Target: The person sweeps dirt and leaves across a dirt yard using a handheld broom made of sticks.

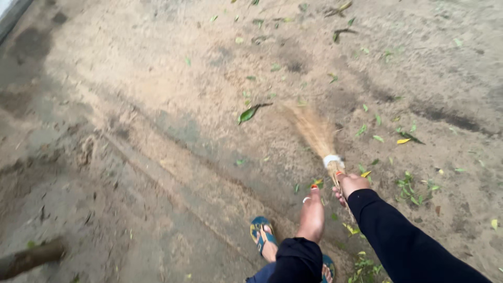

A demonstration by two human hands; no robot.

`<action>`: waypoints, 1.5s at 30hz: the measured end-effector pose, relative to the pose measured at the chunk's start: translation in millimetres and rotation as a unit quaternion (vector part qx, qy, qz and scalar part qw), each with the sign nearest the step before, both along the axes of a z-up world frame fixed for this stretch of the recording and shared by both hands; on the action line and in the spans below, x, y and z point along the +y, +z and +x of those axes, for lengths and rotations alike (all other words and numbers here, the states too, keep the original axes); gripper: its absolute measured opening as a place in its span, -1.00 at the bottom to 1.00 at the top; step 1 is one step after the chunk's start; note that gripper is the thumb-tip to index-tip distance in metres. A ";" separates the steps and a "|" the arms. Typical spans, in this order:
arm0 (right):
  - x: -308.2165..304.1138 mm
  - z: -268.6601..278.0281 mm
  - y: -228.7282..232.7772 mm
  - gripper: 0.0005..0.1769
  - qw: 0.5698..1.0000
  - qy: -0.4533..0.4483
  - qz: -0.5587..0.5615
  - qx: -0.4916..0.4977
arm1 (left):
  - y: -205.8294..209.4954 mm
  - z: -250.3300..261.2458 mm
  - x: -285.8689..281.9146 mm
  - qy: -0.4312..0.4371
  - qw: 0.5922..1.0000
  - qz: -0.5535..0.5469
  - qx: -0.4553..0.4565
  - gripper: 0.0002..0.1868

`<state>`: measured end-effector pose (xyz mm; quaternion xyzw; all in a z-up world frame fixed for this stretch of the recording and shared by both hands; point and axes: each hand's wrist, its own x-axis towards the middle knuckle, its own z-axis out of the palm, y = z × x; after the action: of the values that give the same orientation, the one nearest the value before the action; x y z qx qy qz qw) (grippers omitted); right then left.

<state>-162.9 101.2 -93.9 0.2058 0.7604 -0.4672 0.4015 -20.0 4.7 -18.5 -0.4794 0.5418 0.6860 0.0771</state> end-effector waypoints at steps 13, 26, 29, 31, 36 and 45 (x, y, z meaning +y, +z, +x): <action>-109.6 24.5 -87.3 -0.64 0.981 0.171 -0.059 0.071 | -36.5 -24.2 -89.0 0.125 0.981 0.115 0.088 -0.38; -168.4 7.4 -46.0 -0.65 0.982 0.032 -0.179 0.054 | -10.1 -62.2 -141.2 0.198 0.971 0.120 0.053 -0.54; -220.0 14.2 -67.7 -0.67 0.969 0.118 -0.216 0.031 | -28.7 -52.4 -172.7 0.282 0.956 0.069 0.029 -0.48; -242.6 7.5 -75.1 -0.67 0.969 0.191 -0.149 0.048 | -47.9 -52.3 -193.8 0.325 0.935 0.133 0.044 -0.50; -213.6 -25.6 -93.0 -0.65 0.981 0.165 -0.030 0.095 | -97.4 -91.6 -195.6 0.081 0.994 0.066 -0.032 -0.44; -174.9 -34.8 -88.1 -0.65 0.985 0.012 -0.066 0.160 | -44.3 -81.6 -174.1 0.091 0.996 0.009 0.001 -0.50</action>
<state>-197.7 -73.8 -182.0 0.0928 0.7846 -0.5383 0.2932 -101.6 -169.3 -62.8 -0.5258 0.4898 0.6952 0.0178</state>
